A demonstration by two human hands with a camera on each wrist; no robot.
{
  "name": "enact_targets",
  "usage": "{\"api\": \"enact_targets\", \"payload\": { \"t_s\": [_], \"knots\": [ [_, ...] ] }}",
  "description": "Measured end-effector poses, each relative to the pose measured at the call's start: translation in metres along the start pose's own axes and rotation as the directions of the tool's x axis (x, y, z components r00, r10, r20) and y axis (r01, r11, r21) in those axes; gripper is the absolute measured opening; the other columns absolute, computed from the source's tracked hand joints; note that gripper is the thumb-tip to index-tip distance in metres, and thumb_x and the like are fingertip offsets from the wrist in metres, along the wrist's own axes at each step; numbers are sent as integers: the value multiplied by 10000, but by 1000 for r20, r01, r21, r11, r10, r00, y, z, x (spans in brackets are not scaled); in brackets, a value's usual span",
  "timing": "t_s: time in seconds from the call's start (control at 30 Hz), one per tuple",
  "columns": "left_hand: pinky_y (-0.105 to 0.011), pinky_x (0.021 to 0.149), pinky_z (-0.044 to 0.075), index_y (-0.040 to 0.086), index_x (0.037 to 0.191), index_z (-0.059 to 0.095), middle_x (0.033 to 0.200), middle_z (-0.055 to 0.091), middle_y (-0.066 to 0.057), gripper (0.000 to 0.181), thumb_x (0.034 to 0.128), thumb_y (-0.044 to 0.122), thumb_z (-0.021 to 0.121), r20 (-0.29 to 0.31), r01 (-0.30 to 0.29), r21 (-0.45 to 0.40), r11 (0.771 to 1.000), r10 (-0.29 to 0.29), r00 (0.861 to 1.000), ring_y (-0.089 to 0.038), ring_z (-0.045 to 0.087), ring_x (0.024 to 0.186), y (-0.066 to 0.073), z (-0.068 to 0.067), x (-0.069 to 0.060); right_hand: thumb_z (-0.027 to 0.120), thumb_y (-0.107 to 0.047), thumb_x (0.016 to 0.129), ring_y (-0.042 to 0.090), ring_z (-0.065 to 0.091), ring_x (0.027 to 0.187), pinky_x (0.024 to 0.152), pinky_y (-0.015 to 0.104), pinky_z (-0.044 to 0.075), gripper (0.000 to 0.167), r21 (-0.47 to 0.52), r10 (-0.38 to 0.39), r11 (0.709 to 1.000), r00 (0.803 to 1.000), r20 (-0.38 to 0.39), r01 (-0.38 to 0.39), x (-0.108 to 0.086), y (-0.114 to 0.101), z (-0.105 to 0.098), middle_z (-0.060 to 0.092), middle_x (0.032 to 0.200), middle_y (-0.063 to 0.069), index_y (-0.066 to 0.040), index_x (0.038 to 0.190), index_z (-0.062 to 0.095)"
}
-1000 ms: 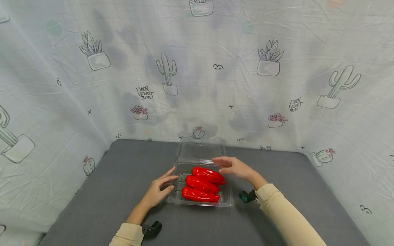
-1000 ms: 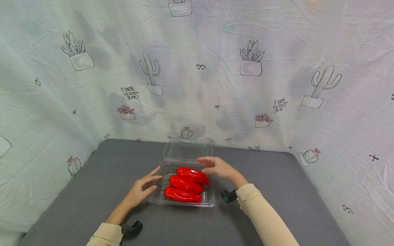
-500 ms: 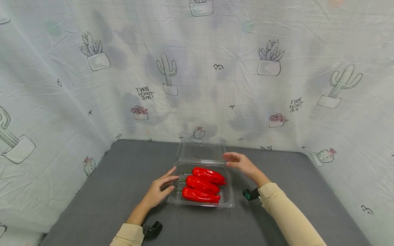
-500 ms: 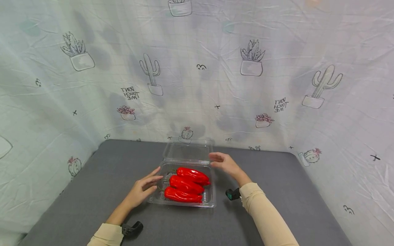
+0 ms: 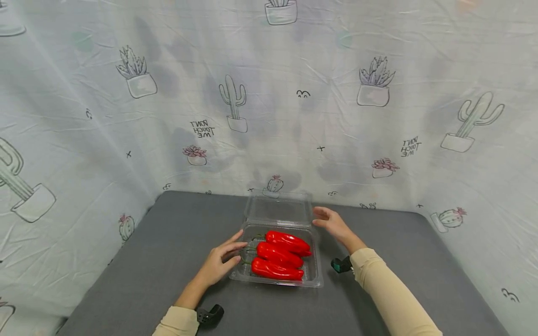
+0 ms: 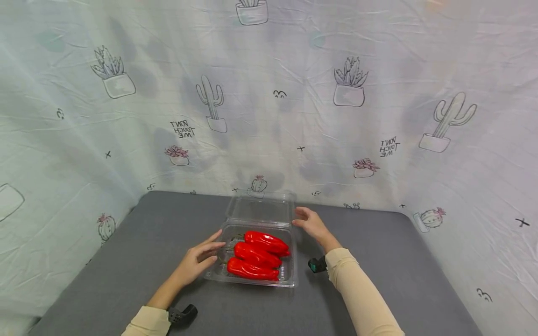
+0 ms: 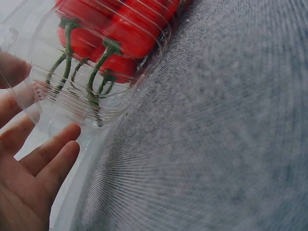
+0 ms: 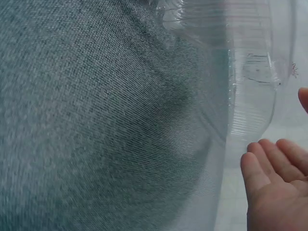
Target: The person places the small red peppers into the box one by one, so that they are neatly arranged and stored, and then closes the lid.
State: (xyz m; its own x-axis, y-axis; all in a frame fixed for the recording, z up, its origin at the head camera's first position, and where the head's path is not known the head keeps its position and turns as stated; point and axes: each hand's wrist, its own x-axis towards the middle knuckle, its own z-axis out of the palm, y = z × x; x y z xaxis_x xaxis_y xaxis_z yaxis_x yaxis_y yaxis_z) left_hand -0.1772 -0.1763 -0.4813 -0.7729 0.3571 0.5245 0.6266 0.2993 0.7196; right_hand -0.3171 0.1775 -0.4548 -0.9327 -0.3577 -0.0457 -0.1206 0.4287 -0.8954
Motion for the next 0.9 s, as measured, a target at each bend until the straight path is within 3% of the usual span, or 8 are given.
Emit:
{"api": "enact_targets", "payload": {
  "t_s": [0.17,0.3,0.4,0.53,0.7,0.9],
  "knots": [
    [-496,857,522,-143,1191,571,1373,363,-409,339,854,-119,589,-1,10,8,1000,-10,1000,-466,533,1129,3,-1,2,516,-152,970,423,325,1352,1093,566,302,576,-10,67,998,998,4,-67,5,3,3,330,1482,257,58,1453,281],
    [-493,861,522,-133,1201,571,1374,361,-409,347,855,-116,590,3,18,10,1000,-18,1000,-462,535,1130,0,0,1,499,-156,978,414,309,1367,1120,533,286,602,77,102,991,994,42,-105,9,3,4,295,1494,270,67,1466,226],
    [-448,883,528,-118,1220,566,1392,351,-397,360,860,-113,586,5,20,8,1000,-20,1000,-440,538,1143,-11,3,-2,488,-144,981,413,280,1382,1138,497,274,629,142,114,982,991,74,-124,13,1,5,247,1506,289,82,1474,168],
    [-344,919,526,-75,1254,562,1436,337,-347,379,876,-91,583,5,26,0,1000,-26,1000,-327,550,1191,-27,6,-5,487,-146,981,423,254,1389,1142,490,270,650,169,124,976,989,84,-137,16,0,8,211,1514,300,98,1472,139],
    [-265,946,503,-50,1280,551,1470,318,-306,375,906,-44,569,18,35,-36,999,-34,999,-185,527,1235,-33,7,-6,490,-159,979,443,235,1387,1139,499,268,674,191,150,967,984,93,-165,16,-1,11,180,1513,318,128,1461,116],
    [-279,936,512,-68,1269,552,1458,326,-319,362,908,-45,564,12,5,-40,999,-4,1000,-262,535,1224,-32,6,-6,480,-143,985,441,221,1394,1149,497,247,666,258,130,954,987,95,-150,16,0,14,168,1514,320,122,1466,104]
  ]
}}
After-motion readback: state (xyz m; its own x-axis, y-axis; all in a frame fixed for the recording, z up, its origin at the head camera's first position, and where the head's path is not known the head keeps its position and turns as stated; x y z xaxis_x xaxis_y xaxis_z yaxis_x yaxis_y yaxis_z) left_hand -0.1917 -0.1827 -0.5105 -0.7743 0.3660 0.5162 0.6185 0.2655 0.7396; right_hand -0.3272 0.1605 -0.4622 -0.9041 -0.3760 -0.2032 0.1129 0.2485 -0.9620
